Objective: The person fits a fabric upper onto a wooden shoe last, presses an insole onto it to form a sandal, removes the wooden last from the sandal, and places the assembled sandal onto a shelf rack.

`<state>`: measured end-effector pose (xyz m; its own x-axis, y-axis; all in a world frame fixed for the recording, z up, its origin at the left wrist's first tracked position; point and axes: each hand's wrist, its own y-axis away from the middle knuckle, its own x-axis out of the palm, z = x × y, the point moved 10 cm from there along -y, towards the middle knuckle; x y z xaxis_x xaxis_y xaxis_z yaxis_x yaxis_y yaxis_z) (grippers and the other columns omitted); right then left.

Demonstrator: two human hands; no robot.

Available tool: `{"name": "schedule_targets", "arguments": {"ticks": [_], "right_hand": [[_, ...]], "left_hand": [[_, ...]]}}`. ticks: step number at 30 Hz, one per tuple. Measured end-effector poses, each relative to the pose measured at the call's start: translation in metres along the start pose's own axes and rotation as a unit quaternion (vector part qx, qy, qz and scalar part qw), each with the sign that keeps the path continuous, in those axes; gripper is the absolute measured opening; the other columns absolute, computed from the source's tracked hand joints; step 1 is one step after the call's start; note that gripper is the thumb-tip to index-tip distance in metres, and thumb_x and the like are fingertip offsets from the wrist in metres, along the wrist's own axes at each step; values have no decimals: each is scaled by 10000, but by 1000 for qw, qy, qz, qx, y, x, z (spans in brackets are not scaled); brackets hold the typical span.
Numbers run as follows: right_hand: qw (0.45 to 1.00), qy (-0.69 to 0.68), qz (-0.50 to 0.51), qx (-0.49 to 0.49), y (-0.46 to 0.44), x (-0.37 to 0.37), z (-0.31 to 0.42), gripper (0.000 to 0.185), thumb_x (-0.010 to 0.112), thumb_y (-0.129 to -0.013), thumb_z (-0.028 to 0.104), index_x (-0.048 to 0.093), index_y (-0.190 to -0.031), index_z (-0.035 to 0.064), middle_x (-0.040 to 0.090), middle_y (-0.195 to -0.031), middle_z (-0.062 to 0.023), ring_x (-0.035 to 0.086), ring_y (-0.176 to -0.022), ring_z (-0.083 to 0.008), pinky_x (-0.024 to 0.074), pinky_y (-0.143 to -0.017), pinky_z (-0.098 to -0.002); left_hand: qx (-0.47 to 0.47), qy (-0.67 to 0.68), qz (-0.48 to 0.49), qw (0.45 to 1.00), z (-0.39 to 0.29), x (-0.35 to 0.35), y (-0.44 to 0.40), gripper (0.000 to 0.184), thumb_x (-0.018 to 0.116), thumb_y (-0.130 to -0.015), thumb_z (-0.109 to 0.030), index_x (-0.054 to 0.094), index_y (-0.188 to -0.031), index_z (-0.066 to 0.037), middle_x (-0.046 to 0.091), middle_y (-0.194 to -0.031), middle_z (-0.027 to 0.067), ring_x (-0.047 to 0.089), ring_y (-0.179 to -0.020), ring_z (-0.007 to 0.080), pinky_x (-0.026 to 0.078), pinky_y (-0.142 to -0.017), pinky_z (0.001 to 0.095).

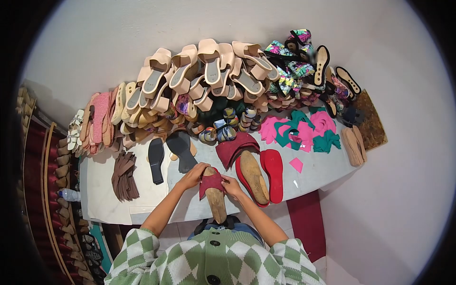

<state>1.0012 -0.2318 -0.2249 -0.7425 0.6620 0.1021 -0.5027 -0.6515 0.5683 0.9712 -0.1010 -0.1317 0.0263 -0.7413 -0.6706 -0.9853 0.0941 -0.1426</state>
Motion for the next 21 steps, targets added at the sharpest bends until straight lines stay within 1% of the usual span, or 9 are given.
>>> {"name": "schedule_targets", "arguments": {"ticks": [3,6,9,12,15,18,21], "right_hand": [[998,-44,30,24,0,3,-1,440,519,-880,95,395,-1290,-6,588,-1052,-92,570,-912,-158,469,-742,-268],[997,-25,36,-60,-5,9,11,505,593,-850,190,406,-1291,28,574,-1009,-55,541,-814,-99,465,-611,-245],[995,-55,73,-33,0,16,16,530,637,-817,195,422,-1270,22,584,-981,-47,547,-824,-101,474,-631,-260],[995,-20,89,-29,-4,18,18,515,658,-801,176,445,-1242,17,595,-945,-38,558,-852,-110,484,-657,-270],[996,-23,91,-8,-3,22,18,512,677,-786,168,459,-1226,20,606,-937,-29,559,-864,-102,477,-680,-252],[995,-25,91,4,-4,24,16,524,672,-790,163,448,-1240,15,597,-1016,-53,556,-917,-114,472,-751,-251],[994,-43,93,-24,-7,24,13,531,656,-802,146,427,-1261,8,562,-1110,-83,533,-1000,-138,444,-846,-261]], "left_hand": [[-3,-3,-2,1000,-3,-2,1,697,608,-544,133,400,-1190,-27,471,-1118,152,443,-1070,361,385,-900,391],[-12,-15,6,1000,-7,-2,1,700,596,-550,141,398,-1200,-27,469,-1115,154,444,-1067,361,387,-896,390],[-3,-12,-7,1000,-10,-6,3,703,580,-554,151,397,-1208,-29,468,-1109,155,446,-1064,359,389,-888,388],[3,-8,-19,1000,-12,-8,4,704,564,-556,161,397,-1212,-32,468,-1104,156,447,-1061,359,389,-883,388],[1,0,-23,1000,-13,-10,10,706,557,-557,166,396,-1216,-33,468,-1102,156,448,-1058,358,386,-884,388],[8,3,-44,999,-10,-15,15,705,557,-561,167,396,-1217,-34,467,-1095,155,448,-1054,357,386,-884,389],[20,5,-54,998,-12,-15,18,706,562,-565,166,395,-1220,-37,466,-1088,153,448,-1047,354,387,-879,391]]}}
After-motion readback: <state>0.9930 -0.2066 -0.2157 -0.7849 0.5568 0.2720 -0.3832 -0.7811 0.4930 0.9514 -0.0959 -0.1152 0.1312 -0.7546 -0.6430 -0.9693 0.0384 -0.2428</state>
